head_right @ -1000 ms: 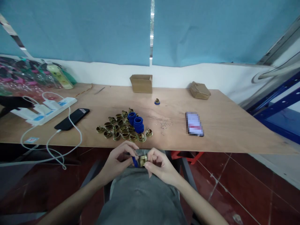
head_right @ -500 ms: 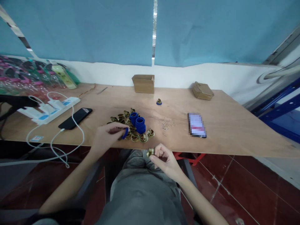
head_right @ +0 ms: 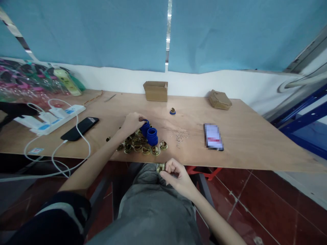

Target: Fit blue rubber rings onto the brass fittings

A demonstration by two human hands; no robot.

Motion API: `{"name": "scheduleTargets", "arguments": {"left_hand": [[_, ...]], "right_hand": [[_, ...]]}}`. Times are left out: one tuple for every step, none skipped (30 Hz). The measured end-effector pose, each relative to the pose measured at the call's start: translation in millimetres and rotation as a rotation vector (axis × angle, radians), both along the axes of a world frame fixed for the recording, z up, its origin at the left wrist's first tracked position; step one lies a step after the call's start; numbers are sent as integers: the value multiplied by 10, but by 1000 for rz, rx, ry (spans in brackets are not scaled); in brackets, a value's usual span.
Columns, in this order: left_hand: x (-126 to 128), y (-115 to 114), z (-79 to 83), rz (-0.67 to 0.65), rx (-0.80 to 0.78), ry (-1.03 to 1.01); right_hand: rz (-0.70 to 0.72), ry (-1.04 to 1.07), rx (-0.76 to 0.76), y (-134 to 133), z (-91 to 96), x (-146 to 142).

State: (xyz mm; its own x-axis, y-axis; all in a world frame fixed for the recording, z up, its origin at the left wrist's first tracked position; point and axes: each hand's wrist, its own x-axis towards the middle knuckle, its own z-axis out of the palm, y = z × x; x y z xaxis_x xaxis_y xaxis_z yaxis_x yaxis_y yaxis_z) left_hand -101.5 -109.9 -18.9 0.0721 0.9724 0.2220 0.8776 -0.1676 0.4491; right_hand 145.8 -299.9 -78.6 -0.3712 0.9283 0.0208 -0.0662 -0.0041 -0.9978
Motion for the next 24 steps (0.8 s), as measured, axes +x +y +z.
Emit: {"name": "scheduleTargets", "arguments": {"left_hand": [[4,3,-3,-11,-7,9],[6,-2,0,-21,-13,16],[6,-15,9,-28,-18,20],[6,-33,22,-34,-24,23],[6,-54,39,-38,-30,24],[8,-77,56,-42,-36,25],[11,-100,73,-46,-41,26],[15,-122,89,-48,-44,27],[21,-141,102,-50,-46,29],[28,-158,112,-51,-47,32],[34,-170,119,-53,-46,36],[39,-179,124,-56,-46,40],[44,-186,127,-58,-46,46],[47,-189,128,-61,-47,52],[48,-191,129,-62,-47,58],[48,-193,128,-62,-47,63],[46,-195,127,-61,-45,67],[43,-199,125,-59,-42,69],[40,-204,122,-56,-37,70],[37,-211,118,-52,-30,69],[34,-219,112,-49,-21,67],[31,-227,106,-45,-13,64],[28,-234,98,-41,-4,59],[25,-239,91,-38,4,55]], "right_hand": [[-3,3,4,0,-1,2],[-5,6,7,-1,-2,4],[-6,10,7,-2,-4,6],[-5,14,7,-3,-6,7],[-2,16,7,-4,-8,8],[0,16,5,-4,-9,8],[2,14,6,-4,-9,7],[3,10,9,-3,-8,7],[4,8,13,-2,-6,6],[3,5,17,-1,-3,5],[2,4,21,-1,1,5],[2,2,23,0,6,5],[2,1,22,-1,10,5],[3,-1,20,-1,13,5],[3,-4,18,-2,15,6],[2,-9,15,-4,16,8],[2,-12,11,-6,17,9],[0,-14,9,-7,17,11],[-4,-16,8,-9,17,12],[-9,-16,10,-11,16,15],[-15,-15,15,-13,15,17],[-23,-15,23,-14,13,20],[-31,-17,34,-15,11,22],[-37,-21,45,-17,8,26]]}}
